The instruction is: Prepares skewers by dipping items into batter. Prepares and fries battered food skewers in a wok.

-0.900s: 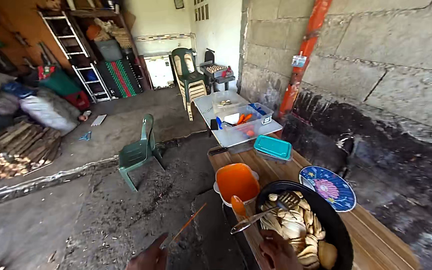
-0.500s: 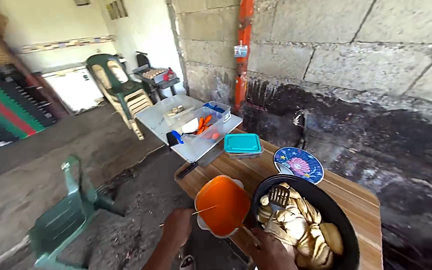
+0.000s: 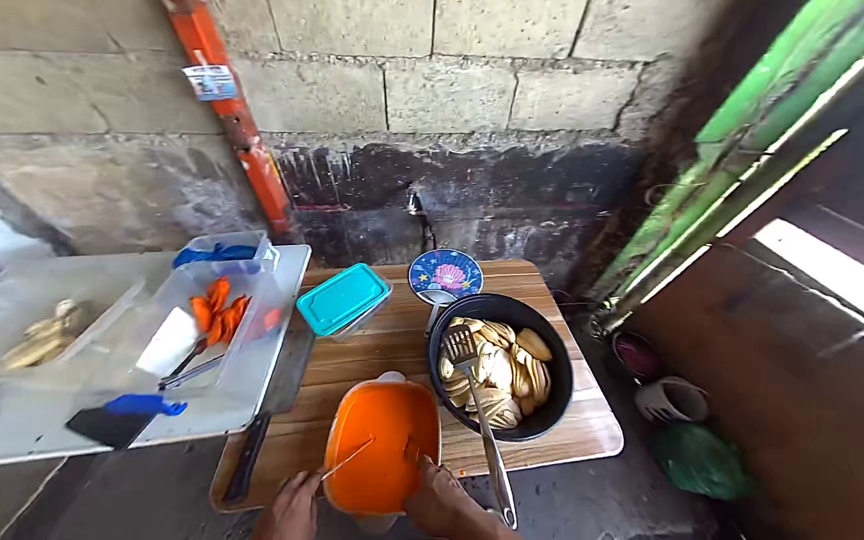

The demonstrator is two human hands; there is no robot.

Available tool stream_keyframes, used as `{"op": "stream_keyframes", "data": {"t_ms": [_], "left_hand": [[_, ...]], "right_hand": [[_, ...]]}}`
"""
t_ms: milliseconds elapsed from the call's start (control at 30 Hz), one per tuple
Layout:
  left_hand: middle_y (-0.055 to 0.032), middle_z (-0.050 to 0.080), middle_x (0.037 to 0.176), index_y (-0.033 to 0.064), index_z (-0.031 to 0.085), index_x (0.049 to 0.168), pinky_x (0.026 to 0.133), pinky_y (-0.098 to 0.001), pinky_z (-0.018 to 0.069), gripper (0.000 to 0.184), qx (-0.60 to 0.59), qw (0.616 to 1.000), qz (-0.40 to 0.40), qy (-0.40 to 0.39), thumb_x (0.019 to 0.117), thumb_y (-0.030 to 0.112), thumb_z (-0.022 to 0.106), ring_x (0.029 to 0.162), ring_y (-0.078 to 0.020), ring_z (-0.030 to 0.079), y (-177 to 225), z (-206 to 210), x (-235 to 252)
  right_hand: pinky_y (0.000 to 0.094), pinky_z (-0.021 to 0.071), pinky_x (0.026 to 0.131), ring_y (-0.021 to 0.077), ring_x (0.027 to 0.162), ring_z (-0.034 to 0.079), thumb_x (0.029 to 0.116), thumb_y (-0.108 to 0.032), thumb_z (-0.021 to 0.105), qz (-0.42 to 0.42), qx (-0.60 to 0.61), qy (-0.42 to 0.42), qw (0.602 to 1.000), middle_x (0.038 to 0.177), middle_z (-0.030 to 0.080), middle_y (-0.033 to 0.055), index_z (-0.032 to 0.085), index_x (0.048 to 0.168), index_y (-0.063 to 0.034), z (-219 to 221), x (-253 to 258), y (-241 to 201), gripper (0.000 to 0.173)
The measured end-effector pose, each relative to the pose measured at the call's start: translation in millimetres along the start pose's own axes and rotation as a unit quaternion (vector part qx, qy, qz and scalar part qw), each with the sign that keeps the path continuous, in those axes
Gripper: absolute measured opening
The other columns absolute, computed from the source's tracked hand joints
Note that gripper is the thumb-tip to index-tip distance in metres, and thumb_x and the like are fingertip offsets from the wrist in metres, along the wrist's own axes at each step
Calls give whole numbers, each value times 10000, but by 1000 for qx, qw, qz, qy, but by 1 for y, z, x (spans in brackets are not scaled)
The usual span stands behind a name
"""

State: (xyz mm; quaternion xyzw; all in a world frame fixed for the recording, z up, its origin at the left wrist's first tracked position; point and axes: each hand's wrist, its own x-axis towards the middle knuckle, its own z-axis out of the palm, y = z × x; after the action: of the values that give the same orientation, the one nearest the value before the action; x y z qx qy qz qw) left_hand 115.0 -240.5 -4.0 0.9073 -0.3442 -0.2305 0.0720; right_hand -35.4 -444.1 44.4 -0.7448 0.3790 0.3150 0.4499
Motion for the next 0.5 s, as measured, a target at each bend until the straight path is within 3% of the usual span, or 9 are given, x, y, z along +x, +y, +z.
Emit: {"op": "stream_keyframes", "data": {"t_ms": [167, 233, 300, 333, 400, 500], "left_hand": [[-262, 643, 1337, 9, 584, 1435, 1097, -556, 466, 418, -33, 998, 46, -5, 1031, 38, 476, 1240, -434, 627, -9, 1, 16], [-272, 658, 1305, -2, 591, 1423, 1102, -578, 453, 412, -36, 996, 72, 27, 1028, 48, 485, 1225, -449, 634, -15, 5, 19], [-249, 665, 1313, 26, 577, 1448, 1119, -573, 437, 440, -19, 995, 80, 59, 1020, 108, 514, 1240, -438, 626, -21, 6, 15], [-250, 652, 1338, 30, 555, 1469, 1131, -578, 420, 463, -16, 995, 75, 67, 1019, 134, 526, 1263, -447, 607, -20, 2, 10], [-257, 641, 1354, 23, 551, 1471, 1131, -591, 414, 480, -19, 993, 62, 99, 1008, 151, 548, 1273, -458, 599, -14, -8, -3], [-229, 636, 1377, 33, 563, 1459, 1134, -561, 421, 459, -30, 991, 20, 129, 1024, 177, 547, 1287, -416, 603, 0, -19, -22]], "right_hand": [[637, 461, 1073, 448, 1349, 535, 973, -370, 656, -32, -15, 11, 999, 1487, 507, 284, 464, 1522, -68, -5, -6, 13, 655], [604, 503, 1041, 392, 1280, 603, 989, -355, 645, -67, -14, 77, 995, 1437, 578, 216, 579, 1453, -129, -29, -34, 18, 520], [554, 545, 1001, 309, 1155, 692, 1019, -333, 592, -69, 24, 164, 984, 1292, 703, 128, 645, 1389, -156, -66, -40, 38, 414], [545, 554, 984, 297, 1111, 713, 1032, -324, 561, -53, 39, 207, 976, 1217, 737, 118, 657, 1364, -139, -87, -32, 53, 393], [546, 546, 1002, 324, 1146, 701, 1043, -308, 523, 19, 43, 251, 967, 1221, 727, 153, 626, 1367, -100, -126, -2, 85, 398], [560, 505, 1052, 370, 1258, 638, 1058, -423, 496, 97, 21, 205, 974, 1311, 666, 219, 563, 1381, -41, -154, 49, 115, 505]]}}
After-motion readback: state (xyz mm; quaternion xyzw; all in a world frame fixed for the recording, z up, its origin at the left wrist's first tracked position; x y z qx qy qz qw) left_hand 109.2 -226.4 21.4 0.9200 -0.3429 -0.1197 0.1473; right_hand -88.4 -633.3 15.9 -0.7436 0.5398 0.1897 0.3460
